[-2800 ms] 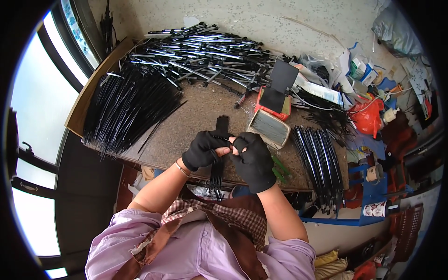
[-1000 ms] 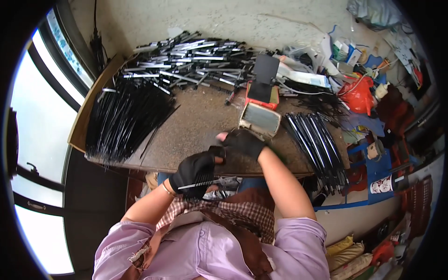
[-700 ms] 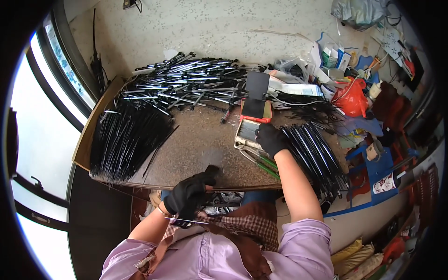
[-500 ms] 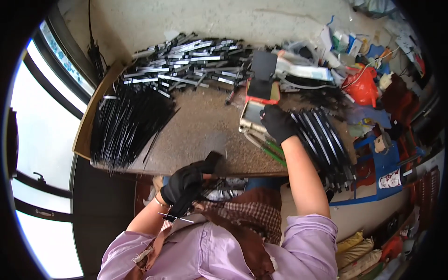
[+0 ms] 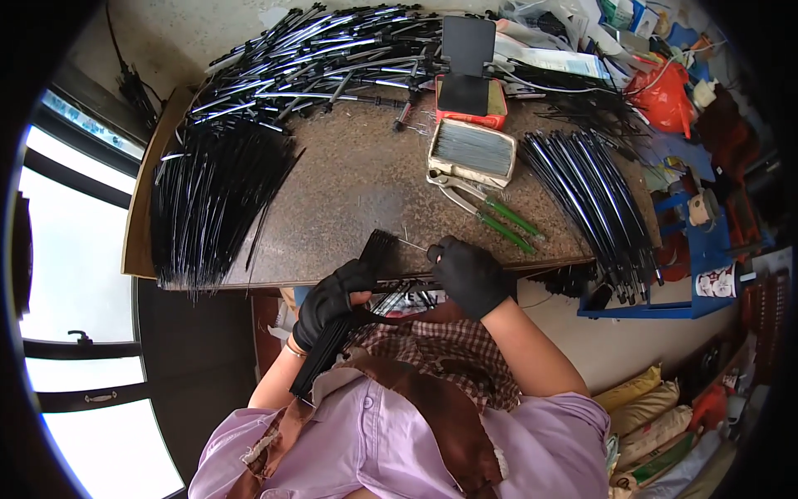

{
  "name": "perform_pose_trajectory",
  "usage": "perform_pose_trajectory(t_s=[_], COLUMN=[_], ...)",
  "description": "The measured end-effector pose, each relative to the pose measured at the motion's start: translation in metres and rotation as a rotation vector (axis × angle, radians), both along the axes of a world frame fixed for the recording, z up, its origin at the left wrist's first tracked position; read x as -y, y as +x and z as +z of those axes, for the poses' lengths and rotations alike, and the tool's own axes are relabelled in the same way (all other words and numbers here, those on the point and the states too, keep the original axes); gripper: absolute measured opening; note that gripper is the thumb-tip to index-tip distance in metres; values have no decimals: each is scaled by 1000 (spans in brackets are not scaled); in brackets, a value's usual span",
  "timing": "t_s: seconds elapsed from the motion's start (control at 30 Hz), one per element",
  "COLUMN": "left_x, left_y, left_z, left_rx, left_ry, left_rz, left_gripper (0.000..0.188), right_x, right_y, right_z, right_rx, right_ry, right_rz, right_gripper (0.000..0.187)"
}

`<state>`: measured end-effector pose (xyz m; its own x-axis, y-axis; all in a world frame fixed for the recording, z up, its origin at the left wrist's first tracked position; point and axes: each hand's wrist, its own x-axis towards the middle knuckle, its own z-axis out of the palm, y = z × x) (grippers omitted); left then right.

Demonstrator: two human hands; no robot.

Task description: The recorder bundles several thin plastic rods and uses a heating machine to seal or join them at one end.

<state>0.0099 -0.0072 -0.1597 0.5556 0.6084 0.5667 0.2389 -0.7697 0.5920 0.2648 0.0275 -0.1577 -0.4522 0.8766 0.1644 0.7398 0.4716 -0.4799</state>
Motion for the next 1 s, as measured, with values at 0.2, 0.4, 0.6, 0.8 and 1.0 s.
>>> perform_pose_trajectory(t_s=[0.2, 0.4, 0.6, 0.8, 1.0], left_x=[-2, -2, 0, 0, -6], left_y=[1, 3, 6, 7, 0], left_z=[2, 6, 9, 15, 25], left_rx=[0, 48, 46, 41, -25], left_ry=[-1, 0, 7, 21, 26], left_rz=[-16, -27, -16, 6, -11], left_gripper=[27, 25, 24, 25, 27], right_x=[3, 1, 1, -12, -33], right_y=[-4, -4, -8, -31, 12], right_z=[4, -2, -2, 5, 1], right_rx=[-64, -74, -66, 179, 319], right_ry=[-28, 9, 91, -117, 341], right_rz=[-17, -2, -20, -183, 43], right_gripper=[7, 7, 9, 10, 9])
